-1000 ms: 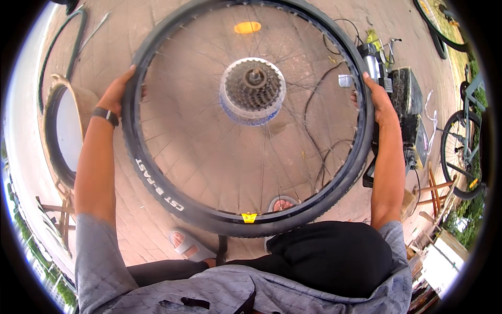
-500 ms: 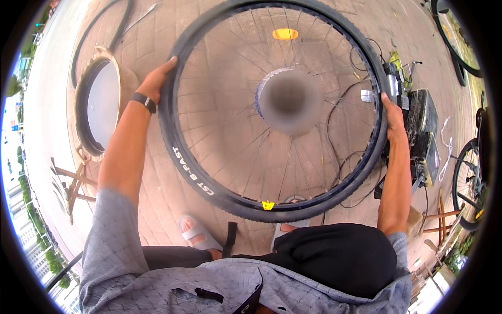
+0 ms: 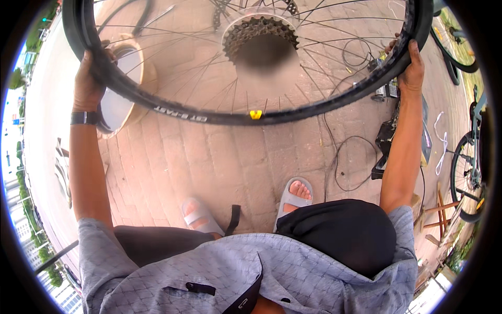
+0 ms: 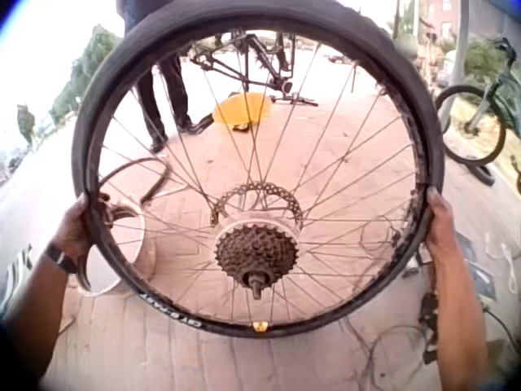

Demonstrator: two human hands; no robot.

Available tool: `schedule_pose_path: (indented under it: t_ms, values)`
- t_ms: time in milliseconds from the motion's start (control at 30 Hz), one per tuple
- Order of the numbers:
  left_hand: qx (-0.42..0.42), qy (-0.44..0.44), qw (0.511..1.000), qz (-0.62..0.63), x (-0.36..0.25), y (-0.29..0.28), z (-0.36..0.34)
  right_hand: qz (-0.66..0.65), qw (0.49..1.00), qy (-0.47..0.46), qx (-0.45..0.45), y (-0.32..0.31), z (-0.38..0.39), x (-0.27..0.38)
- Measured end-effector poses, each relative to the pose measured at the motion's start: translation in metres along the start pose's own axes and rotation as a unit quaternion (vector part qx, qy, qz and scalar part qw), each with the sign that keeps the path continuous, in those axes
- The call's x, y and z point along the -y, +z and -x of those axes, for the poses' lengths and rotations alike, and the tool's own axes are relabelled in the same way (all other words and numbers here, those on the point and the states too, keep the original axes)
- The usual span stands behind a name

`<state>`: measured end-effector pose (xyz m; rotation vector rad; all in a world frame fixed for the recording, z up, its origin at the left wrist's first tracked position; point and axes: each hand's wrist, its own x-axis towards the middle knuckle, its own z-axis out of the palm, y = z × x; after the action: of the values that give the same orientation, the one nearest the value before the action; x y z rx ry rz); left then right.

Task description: The person installs a bicycle inner tube into a tire mounted on a rim. They then attach an air pump hose to the valve and inflate the tire.

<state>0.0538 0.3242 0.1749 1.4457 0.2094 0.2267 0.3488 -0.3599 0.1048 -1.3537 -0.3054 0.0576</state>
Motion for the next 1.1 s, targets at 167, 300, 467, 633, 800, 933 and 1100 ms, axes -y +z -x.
schedule_pose_path:
  t_ms: [167,300,467,633,800,933,1100]
  values:
    - [0.082,0.012,0.994,-0.065,-0.052,-0.013,0.034,-0.001,1.0,-0.016,0.012,0.008,-0.014,-0.001]
    - [-0.017,0.068,0.986,-0.153,-0.096,-0.01,0.05,-0.004,1.0,-0.007,0.011,0.023,-0.013,0.002]
    - [-0.028,0.22,0.933,-0.282,-0.11,0.106,0.08,0.121,0.989,0.032,-0.078,0.021,0.002,0.029]
    - [-0.045,0.258,0.917,-0.3,-0.132,0.137,0.09,0.511,0.813,-0.19,-0.202,0.127,0.053,0.127]
    - [-0.039,0.229,0.933,-0.273,-0.143,0.13,0.076,0.351,0.862,-0.354,-0.093,0.229,0.098,0.184]
    - [-0.032,0.268,0.893,-0.361,-0.14,0.117,0.067,0.298,0.869,-0.378,0.113,0.307,0.113,0.205]
    - [-0.048,0.253,0.902,-0.347,-0.15,0.125,0.066,0.199,0.942,-0.24,0.128,0.366,0.1,0.204]
